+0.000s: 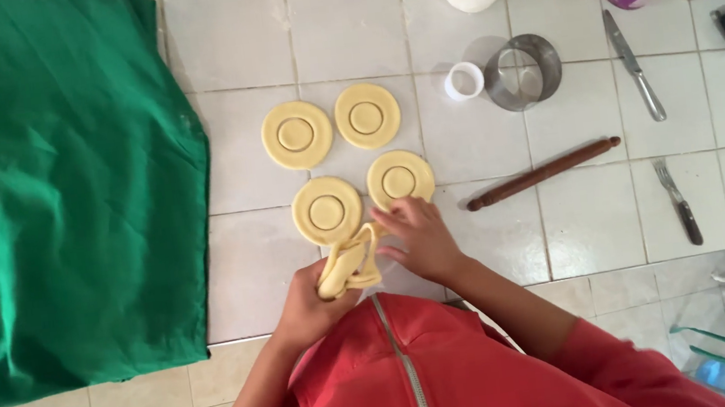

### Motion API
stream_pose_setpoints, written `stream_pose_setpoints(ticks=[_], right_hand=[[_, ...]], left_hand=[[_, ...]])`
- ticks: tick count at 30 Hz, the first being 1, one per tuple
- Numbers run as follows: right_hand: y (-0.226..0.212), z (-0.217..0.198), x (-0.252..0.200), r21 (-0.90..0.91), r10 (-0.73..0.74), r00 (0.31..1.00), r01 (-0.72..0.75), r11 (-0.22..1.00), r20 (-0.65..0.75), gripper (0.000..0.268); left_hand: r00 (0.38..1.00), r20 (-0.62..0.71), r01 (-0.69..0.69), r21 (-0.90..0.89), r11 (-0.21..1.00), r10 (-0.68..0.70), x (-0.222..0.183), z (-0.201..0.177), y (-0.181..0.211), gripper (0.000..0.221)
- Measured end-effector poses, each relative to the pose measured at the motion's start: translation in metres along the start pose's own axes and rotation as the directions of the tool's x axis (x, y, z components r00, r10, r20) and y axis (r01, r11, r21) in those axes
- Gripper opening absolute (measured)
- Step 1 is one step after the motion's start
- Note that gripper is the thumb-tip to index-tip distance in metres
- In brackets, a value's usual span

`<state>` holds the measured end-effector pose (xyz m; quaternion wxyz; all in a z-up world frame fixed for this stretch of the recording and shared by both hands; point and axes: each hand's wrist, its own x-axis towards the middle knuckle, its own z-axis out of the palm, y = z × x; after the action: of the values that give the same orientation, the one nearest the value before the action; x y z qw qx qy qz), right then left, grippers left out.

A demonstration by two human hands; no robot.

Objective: Rolling out dough and cutting it into donut shapes using circular molds on a bakery counter.

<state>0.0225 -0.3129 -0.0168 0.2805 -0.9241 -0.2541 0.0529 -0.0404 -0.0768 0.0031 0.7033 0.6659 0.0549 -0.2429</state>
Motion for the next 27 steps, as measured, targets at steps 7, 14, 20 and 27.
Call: stream_pose_setpoints(ticks=[7, 14, 20, 27], right_hand=[[0.023, 0.013, -0.012, 0.005, -0.222, 0.974, 0.222, 0.975, 0.034, 0.01], [0.01, -0.081, -0.05, 0.318, -0.049, 0.893, -0.107, 0.942, 0.447, 0.015], [-0.055, -0.133, -0.014, -0.027, -0.27, 0.878, 0.283, 0.959, -0.396, 0.042], [0.093, -0.104, -0.054, 0.558, 0.397, 0.763, -0.058, 0.828, -0.51, 0.034]], left_hand=[[0.999, 0.013, -0.038, -0.106, 0.994, 0.04, -0.013, 0.004, -0.034, 0.024], [0.999, 0.007, -0.049, -0.277, 0.96, 0.053, 0.018, 0.032, -0.032, 0.036], [0.977, 0.162, 0.087, -0.896, 0.435, 0.139, 0.079, 0.109, -0.01, 0.064], [0.748, 0.524, -0.087, -0.53, 0.843, 0.407, 0.083, 0.135, 0.055, 0.074]])
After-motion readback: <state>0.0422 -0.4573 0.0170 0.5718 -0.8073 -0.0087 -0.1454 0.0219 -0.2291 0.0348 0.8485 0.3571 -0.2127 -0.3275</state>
